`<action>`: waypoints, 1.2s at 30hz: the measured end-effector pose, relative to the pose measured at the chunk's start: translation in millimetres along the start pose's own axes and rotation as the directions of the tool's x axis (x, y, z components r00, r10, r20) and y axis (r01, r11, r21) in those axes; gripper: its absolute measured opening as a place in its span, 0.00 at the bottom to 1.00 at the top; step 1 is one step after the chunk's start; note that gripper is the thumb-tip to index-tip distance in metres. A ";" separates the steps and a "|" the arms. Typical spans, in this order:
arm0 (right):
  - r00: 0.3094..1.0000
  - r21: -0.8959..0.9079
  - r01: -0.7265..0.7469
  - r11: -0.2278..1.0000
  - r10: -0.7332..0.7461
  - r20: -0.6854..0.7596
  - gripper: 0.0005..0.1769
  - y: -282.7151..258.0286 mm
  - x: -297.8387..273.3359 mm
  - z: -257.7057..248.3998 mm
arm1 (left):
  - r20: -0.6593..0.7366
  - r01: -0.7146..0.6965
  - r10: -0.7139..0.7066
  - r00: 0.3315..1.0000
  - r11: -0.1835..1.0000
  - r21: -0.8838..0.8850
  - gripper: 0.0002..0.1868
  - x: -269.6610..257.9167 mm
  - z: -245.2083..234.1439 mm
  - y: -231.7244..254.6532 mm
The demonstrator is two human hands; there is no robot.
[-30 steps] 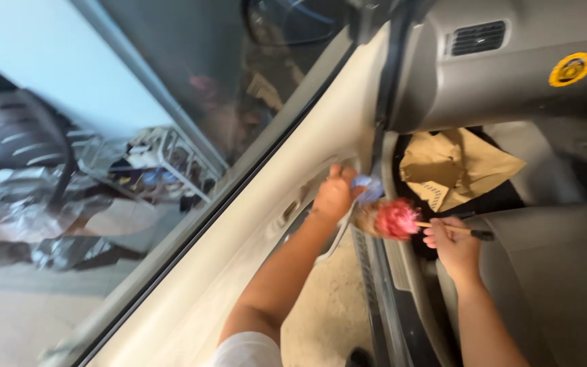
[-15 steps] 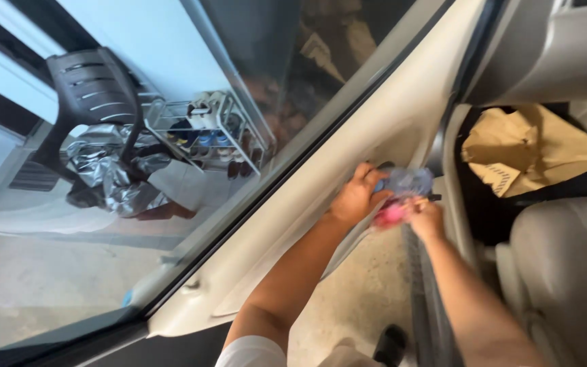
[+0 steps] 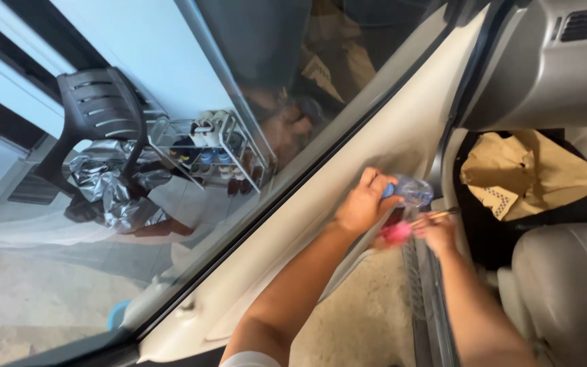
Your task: Cleaning and organizing the interior of a car, including dusting surfaces and removing trash.
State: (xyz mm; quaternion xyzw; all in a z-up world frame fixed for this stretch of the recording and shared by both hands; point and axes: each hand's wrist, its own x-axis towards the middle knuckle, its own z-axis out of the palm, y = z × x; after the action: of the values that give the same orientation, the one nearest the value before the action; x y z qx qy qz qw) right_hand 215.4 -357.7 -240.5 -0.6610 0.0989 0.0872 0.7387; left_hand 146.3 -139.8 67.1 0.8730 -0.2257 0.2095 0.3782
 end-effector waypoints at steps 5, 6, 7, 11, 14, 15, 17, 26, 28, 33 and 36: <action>0.771 -0.594 0.543 0.594 -0.633 0.071 0.11 -83.3 -43.8 -23.0 | 0.150 0.032 -0.041 0.988 0.998 0.062 0.20 25.2 -6.6 12.7; 0.771 -0.598 0.539 0.593 -0.633 0.069 0.11 -79.6 -55.1 -14.5 | 0.152 0.030 -0.039 0.988 0.998 0.057 0.20 29.5 -7.1 12.9; 0.721 -0.602 0.574 0.554 -0.691 0.052 0.14 -75.5 -68.0 -4.7 | 0.135 -0.002 -0.008 0.991 0.998 0.068 0.21 31.1 -9.1 13.5; 0.970 -0.725 0.163 0.669 -0.243 -0.006 0.22 -35.8 -78.3 29.1 | 0.059 -0.071 0.066 0.996 0.993 0.092 0.21 42.9 -14.2 16.5; 0.872 -0.681 0.345 0.645 -0.489 -0.021 0.21 -11.8 -38.9 21.6 | 0.168 -0.066 0.043 0.985 0.989 0.133 0.21 43.5 -11.0 11.6; 0.874 -0.680 0.345 0.647 -0.485 -0.017 0.21 -17.8 -30.4 15.7 | 0.168 -0.060 0.037 0.985 0.989 0.135 0.21 43.3 -12.3 13.9; 0.957 -0.843 0.121 0.524 -0.286 -0.041 0.25 -28.5 -16.1 4.2 | 0.176 0.005 -0.027 0.984 0.992 0.125 0.21 42.0 -15.5 19.0; 0.343 -0.419 0.892 0.167 -0.855 0.390 0.14 -86.4 -194.0 -16.8 | 0.215 0.129 -0.160 0.964 0.980 0.149 0.24 55.8 -15.8 16.9; 0.282 -0.331 0.934 0.135 -0.847 0.451 0.13 -117.4 -231.4 1.4 | 0.232 0.118 -0.152 0.961 0.981 0.155 0.23 55.9 -12.3 12.3; 0.481 -0.389 0.865 0.317 -0.743 0.465 0.10 -95.8 -200.6 23.3 | 0.249 0.105 -0.153 0.956 0.975 0.194 0.22 64.4 -15.8 9.8; 0.675 -0.522 0.725 0.450 -0.615 0.407 0.07 -65.8 -145.5 39.6 | 0.233 0.134 -0.194 0.953 0.959 0.251 0.21 61.1 -17.2 8.0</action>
State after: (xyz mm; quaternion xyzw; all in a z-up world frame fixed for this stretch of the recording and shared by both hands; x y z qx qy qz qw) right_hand 93.3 -325.4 -135.1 -0.8471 -0.2660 -0.1314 0.4408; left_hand 188.0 -146.1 115.1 0.9466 -0.1729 0.0879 0.2576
